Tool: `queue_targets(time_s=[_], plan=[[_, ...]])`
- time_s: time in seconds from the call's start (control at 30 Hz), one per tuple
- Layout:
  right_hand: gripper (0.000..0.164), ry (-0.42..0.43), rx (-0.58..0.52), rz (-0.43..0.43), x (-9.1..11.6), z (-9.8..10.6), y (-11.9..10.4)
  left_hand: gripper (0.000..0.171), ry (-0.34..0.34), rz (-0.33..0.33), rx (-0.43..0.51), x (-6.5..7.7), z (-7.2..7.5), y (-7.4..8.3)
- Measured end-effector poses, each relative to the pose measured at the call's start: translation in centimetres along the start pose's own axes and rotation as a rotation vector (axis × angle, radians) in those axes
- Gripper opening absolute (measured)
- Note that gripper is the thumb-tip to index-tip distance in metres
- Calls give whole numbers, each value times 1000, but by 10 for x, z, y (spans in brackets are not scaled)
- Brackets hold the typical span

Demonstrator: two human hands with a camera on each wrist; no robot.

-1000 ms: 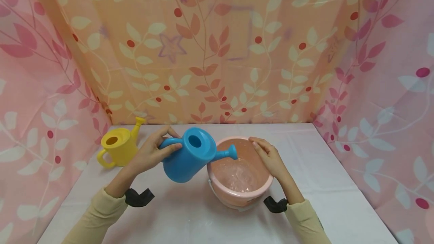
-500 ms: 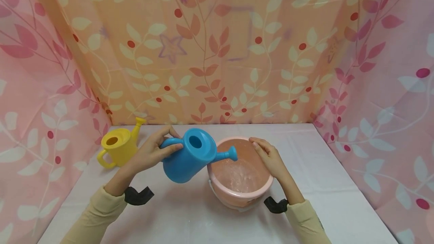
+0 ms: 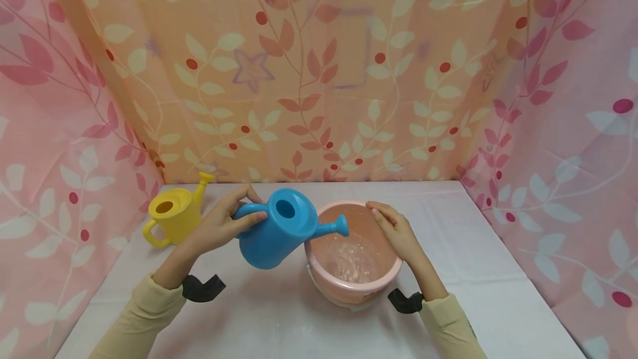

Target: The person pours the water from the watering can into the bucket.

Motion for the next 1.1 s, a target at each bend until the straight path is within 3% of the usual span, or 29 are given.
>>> queue_targets(time_s=[1.1], plan=[[34, 2, 9, 17, 0, 0, -1, 22, -26, -13, -11, 1, 1, 3]])
Point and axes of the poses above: each hand's wrist, its own x-axis away from the middle knuckle, its own z-axis out of the back of the hand, y = z × x, the point moved 4 cm from there along -x, towards the middle knuckle, and after that the axes turned 13 degrees about -x, right-handed, at the moved point
